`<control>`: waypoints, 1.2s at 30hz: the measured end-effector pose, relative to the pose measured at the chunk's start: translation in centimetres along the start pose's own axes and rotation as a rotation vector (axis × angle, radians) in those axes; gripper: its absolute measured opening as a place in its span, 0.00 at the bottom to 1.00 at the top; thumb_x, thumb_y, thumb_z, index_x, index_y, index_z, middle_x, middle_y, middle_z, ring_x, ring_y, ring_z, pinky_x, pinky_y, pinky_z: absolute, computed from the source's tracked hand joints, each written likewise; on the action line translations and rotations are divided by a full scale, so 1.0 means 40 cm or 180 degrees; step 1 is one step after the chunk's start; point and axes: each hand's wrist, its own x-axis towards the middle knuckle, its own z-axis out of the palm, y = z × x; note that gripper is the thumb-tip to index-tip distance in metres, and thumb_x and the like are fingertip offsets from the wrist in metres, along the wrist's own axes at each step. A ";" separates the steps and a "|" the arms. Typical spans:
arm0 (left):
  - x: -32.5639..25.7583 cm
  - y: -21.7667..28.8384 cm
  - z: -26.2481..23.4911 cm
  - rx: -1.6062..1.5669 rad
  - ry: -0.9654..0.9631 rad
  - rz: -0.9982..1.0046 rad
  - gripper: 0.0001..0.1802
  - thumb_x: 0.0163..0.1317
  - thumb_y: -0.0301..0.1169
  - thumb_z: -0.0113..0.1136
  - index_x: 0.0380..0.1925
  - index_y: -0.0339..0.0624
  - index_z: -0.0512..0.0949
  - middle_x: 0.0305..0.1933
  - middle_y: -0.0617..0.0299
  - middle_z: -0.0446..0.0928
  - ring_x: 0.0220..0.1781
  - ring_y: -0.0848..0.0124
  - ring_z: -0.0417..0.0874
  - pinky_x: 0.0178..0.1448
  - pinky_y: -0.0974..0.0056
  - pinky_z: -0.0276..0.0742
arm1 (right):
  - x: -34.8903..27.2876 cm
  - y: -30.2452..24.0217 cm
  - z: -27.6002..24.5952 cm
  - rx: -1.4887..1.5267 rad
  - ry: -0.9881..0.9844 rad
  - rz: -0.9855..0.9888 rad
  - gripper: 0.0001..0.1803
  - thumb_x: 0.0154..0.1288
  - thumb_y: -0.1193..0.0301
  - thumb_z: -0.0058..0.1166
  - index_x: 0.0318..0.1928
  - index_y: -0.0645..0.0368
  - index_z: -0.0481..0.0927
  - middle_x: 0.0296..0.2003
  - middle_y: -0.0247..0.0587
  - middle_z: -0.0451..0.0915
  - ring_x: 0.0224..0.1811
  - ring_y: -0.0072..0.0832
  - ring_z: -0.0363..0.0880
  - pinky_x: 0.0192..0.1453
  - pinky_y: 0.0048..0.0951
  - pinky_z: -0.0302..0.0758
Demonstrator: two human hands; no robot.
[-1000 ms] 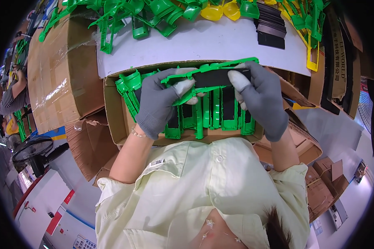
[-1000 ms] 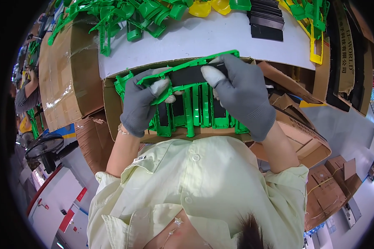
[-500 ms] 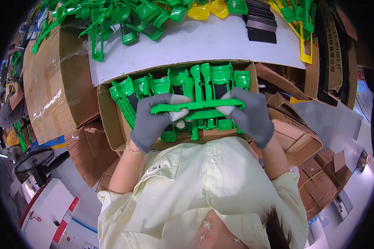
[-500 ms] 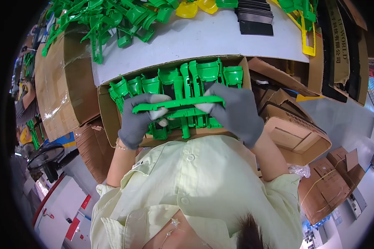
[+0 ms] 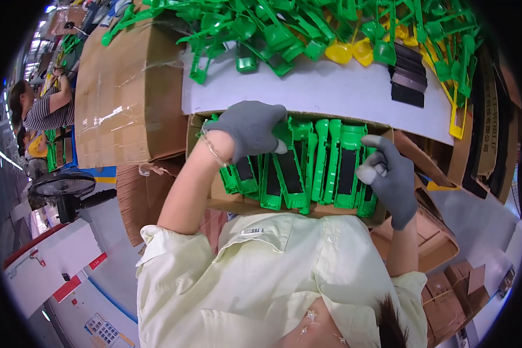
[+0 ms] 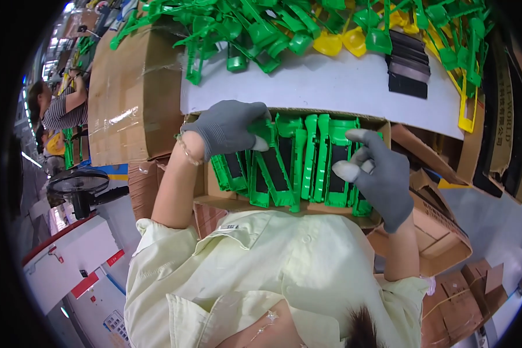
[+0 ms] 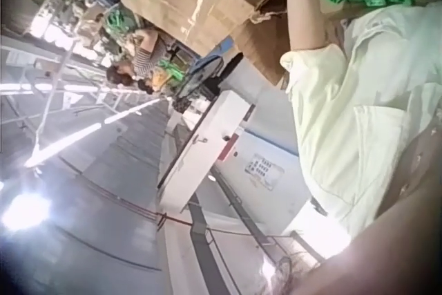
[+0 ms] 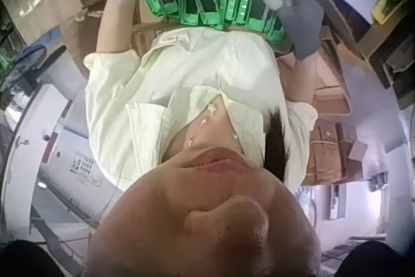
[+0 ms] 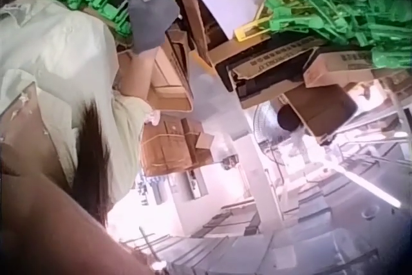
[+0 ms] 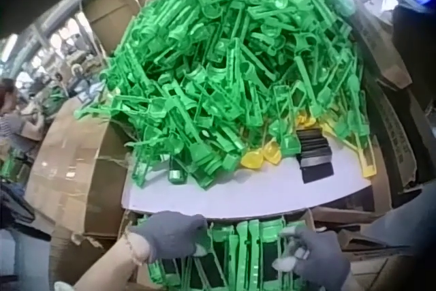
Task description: The recorder is assembling green plastic frames by inserting black adhesive strips and placing the finished components into a cardboard box.
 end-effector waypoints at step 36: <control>-0.077 -0.028 -0.094 -0.0498 0.1314 -0.0495 0.40 0.50 0.27 0.56 0.66 0.59 0.56 0.26 0.53 0.77 0.29 0.49 0.79 0.35 0.49 0.73 | 0.232 -0.121 0.160 -0.0199 0.0261 -0.1947 0.34 0.50 0.58 0.65 0.59 0.46 0.69 0.40 0.39 0.80 0.29 0.30 0.80 0.32 0.28 0.76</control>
